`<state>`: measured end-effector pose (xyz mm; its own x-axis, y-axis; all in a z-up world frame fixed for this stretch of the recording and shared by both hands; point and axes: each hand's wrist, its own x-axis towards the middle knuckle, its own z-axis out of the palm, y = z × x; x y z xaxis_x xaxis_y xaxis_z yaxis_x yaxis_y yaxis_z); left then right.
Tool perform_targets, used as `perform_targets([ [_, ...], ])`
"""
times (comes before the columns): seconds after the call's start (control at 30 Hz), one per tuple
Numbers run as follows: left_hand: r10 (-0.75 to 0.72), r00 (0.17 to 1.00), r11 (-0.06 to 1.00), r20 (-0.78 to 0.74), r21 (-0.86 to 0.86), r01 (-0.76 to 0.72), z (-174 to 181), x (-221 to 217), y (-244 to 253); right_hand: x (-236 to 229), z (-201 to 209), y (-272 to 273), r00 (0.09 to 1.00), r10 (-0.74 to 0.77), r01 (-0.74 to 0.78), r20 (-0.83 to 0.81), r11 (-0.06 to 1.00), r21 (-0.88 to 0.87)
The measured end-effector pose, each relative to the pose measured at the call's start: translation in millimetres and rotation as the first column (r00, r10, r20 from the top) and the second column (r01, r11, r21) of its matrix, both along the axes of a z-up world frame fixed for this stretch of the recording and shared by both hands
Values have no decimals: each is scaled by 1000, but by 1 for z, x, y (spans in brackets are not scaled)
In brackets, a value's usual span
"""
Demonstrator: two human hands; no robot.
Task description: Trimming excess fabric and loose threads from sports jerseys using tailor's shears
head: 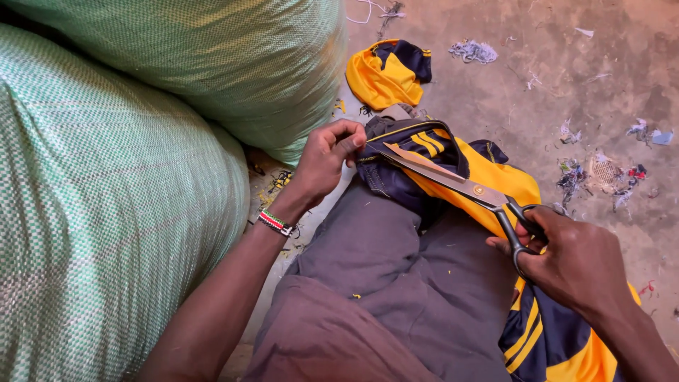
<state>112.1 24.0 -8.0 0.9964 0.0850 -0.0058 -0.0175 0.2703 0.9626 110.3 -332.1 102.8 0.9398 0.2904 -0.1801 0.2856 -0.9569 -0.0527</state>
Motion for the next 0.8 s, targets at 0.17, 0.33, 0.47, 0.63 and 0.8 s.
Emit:
perform_targets([
  [0.17,11,999,989,-32,-146,-15,1,7,-6,1,11,-13,999,-37,38,12,999,-38],
  [0.33,30,999,979,-28,-203,-36,-1,18,-11,-8,23,-20,993,-118,119,11,993,-12],
  [0.47,16,1000,979,-17,-202,-19,8,23,-18,-13,21,-12,995,-101,101,-6,995,5],
  [0.63,-16,1000,990,19,-138,18,20,24,-21,-8,3,-11,997,-64,70,-49,990,122],
  [0.8,326,942,878,76,346,-332,8,25,8,-7,5,-13,993,-114,115,-16,982,151],
])
